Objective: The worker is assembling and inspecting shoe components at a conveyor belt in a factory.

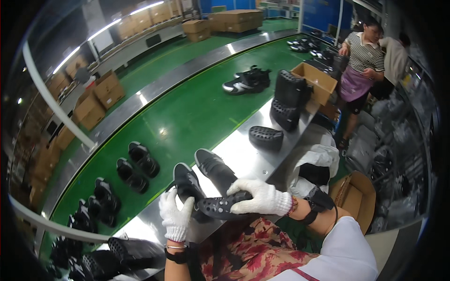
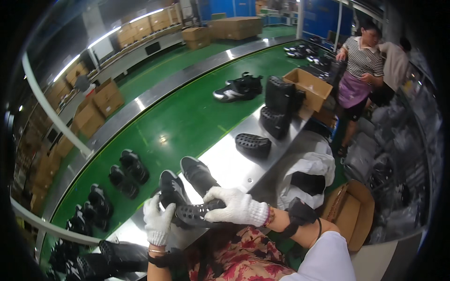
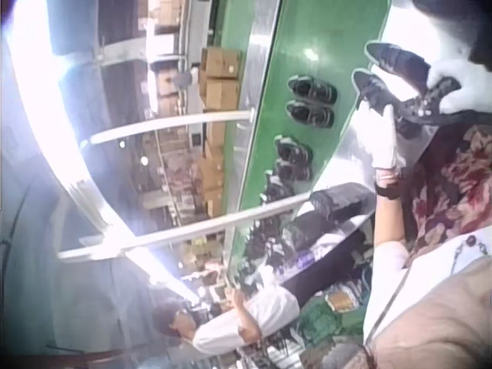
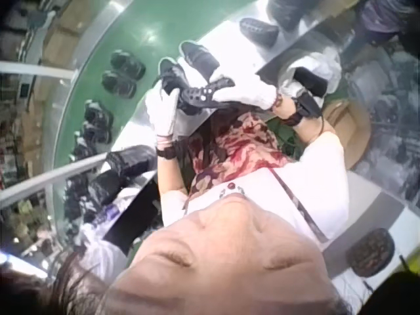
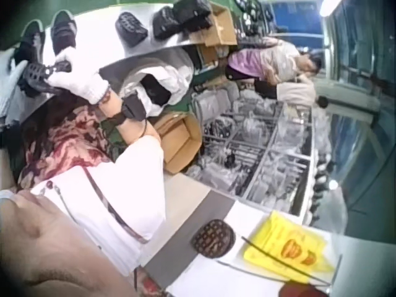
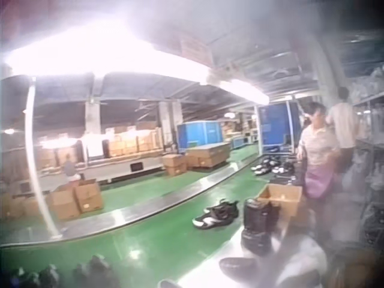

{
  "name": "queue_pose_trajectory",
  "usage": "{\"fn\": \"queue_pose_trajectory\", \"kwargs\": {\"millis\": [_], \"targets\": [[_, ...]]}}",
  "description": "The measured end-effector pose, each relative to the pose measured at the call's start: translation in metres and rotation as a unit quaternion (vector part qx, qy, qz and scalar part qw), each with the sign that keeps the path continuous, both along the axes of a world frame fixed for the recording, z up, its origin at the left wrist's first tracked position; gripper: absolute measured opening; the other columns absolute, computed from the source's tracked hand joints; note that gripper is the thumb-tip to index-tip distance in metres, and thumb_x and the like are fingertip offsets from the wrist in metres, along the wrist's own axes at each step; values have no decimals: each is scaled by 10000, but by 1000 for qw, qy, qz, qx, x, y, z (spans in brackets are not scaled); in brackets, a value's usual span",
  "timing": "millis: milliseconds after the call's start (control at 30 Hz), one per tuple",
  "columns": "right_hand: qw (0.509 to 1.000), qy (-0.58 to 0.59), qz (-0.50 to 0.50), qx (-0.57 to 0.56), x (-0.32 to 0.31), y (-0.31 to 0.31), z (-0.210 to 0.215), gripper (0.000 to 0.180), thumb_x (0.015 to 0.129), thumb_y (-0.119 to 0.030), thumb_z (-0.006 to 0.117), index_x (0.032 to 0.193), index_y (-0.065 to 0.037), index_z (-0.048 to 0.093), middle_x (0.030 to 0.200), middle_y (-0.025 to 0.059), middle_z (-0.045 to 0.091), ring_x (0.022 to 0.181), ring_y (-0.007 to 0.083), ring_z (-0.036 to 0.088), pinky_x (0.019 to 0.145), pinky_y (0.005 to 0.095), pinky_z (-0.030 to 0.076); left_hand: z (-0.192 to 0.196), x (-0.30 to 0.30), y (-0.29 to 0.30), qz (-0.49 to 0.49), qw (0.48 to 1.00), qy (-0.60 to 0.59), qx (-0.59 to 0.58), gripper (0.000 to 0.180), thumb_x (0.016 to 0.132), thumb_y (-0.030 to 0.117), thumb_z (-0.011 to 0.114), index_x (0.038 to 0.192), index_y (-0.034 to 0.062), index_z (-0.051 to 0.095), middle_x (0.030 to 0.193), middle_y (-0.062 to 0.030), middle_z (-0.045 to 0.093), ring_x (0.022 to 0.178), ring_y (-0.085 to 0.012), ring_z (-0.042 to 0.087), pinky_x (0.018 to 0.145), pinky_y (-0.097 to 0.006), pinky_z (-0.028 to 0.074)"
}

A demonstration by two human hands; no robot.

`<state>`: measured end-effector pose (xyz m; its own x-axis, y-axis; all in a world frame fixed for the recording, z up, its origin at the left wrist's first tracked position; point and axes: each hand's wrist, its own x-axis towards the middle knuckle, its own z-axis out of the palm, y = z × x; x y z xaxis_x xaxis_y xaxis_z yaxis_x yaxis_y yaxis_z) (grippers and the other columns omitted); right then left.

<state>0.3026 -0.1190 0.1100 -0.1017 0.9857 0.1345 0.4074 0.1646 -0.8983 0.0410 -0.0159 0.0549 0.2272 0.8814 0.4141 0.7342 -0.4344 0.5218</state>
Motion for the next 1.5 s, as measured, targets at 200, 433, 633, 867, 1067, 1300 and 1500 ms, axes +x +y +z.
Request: {"fn": "queue_pose_trajectory", "kwargs": {"millis": [200, 433, 633, 867, 1067, 1300, 1500], "targets": [[995, -66, -4, -71, -12, 17, 24, 496, 796, -412, 714, 1094, -20, 656, 916, 210, 703, 883, 337, 705, 818, 399, 549, 17, 23, 26, -117, 988, 56, 80, 188, 707, 65, 721, 894, 66, 699, 870, -110, 639, 889, -337, 611, 779, -446, 489], [971, -234, 40, -3, -75, 71, -1, 359, 882, -295, 606, 1061, 7, 531, 802, 252, 687, 779, 437, 700, 706, 505, 559, 19, 10, 21, -129, 990, 44, 31, 185, 741, 59, 708, 925, 61, 687, 859, -136, 661, 844, -347, 639, 770, -438, 515], [967, -221, 89, -88, -77, 79, -2, 604, 840, -450, 738, 1175, -9, 496, 948, 225, 703, 933, 411, 705, 808, 469, 565, 18, -16, 13, -99, 995, -9, 2, 221, 800, 7, 680, 1018, 23, 714, 953, -156, 692, 896, -332, 668, 832, -392, 524], [971, -233, 46, 2, -91, 97, -47, 559, 829, -354, 776, 1180, 3, 526, 947, 216, 697, 936, 404, 701, 811, 446, 564, 11, -3, -1, -136, 985, 18, 105, 247, 733, 21, 731, 973, 68, 695, 886, -131, 651, 856, -344, 637, 794, -446, 505], [979, -187, 48, -68, -76, 88, -34, 456, 873, -343, 704, 1180, -15, 627, 1072, 207, 695, 1051, 368, 675, 909, 421, 539, -4, -3, -5, -102, 984, -22, 145, 324, 697, -10, 734, 1004, 77, 679, 937, -125, 636, 921, -356, 610, 820, -470, 491], [997, 50, -29, 51, -91, 100, -77, 279, 988, -273, 592, 1128, -62, 708, 1093, 140, 708, 1071, 300, 663, 965, 378, 513, -26, 0, -13, -82, 986, -73, 127, 398, 736, -50, 703, 1122, 41, 691, 1110, -156, 661, 1051, -354, 625, 943, -441, 498], [997, 74, 23, -21, -81, 95, -49, 238, 999, -210, 631, 1158, -52, 714, 1109, 99, 713, 1053, 199, 667, 943, 323, 513, -15, -15, -43, -52, 977, -36, 205, 475, 801, 47, 758, 1252, -15, 625, 1159, -194, 640, 1053, -391, 625, 931, -470, 504]]}}
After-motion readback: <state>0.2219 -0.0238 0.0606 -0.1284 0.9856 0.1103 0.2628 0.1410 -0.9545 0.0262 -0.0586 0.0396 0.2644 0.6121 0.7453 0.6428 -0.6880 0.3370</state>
